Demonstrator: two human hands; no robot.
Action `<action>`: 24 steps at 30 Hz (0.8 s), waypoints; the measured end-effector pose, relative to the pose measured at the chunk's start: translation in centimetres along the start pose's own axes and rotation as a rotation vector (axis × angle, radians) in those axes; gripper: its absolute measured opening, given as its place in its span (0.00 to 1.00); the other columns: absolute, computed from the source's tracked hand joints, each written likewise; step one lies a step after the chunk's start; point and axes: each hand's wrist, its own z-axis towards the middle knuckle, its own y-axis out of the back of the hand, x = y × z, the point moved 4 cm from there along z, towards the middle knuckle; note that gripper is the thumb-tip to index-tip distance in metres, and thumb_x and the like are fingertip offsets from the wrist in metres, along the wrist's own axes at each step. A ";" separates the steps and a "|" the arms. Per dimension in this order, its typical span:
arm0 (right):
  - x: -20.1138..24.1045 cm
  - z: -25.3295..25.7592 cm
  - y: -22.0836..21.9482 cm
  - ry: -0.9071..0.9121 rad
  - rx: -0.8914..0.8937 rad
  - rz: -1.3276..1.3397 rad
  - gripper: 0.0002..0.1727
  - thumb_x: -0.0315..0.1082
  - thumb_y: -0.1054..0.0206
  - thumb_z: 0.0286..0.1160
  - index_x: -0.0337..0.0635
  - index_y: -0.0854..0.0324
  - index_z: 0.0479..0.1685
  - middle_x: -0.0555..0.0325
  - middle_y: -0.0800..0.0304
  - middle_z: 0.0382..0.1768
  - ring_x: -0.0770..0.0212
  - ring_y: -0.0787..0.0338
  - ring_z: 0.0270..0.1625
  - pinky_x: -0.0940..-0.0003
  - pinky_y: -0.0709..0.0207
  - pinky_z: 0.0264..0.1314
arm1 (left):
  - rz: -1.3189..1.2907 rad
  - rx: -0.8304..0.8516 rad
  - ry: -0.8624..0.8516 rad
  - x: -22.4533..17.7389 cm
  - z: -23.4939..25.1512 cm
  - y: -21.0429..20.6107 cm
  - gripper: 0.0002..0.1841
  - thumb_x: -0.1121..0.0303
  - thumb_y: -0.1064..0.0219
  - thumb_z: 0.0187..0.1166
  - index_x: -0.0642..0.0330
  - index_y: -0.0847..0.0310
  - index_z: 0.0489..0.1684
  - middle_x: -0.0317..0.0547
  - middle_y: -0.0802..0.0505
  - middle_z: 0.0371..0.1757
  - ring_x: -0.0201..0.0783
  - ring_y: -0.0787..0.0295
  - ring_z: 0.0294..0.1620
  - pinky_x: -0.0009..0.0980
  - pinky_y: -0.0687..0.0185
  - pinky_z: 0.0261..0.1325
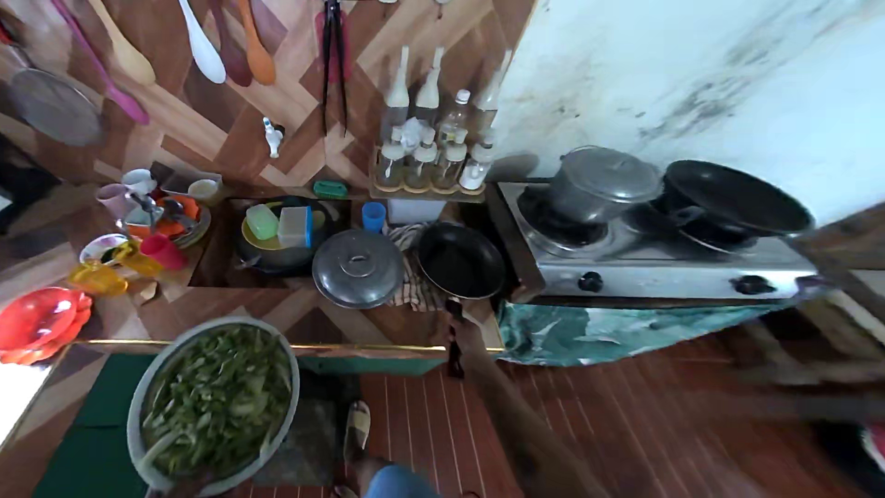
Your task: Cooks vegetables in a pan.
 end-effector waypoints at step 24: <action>8.3 -14.8 -27.6 -0.159 0.525 -0.349 0.22 0.37 0.41 0.89 0.38 0.34 0.76 0.57 0.20 0.30 0.66 0.19 0.22 0.70 0.20 0.25 | 0.777 0.275 -0.456 -19.2 31.1 -20.7 0.45 0.83 0.40 0.80 0.43 0.59 0.97 0.64 0.21 0.78 0.52 0.11 0.64 0.49 0.13 0.58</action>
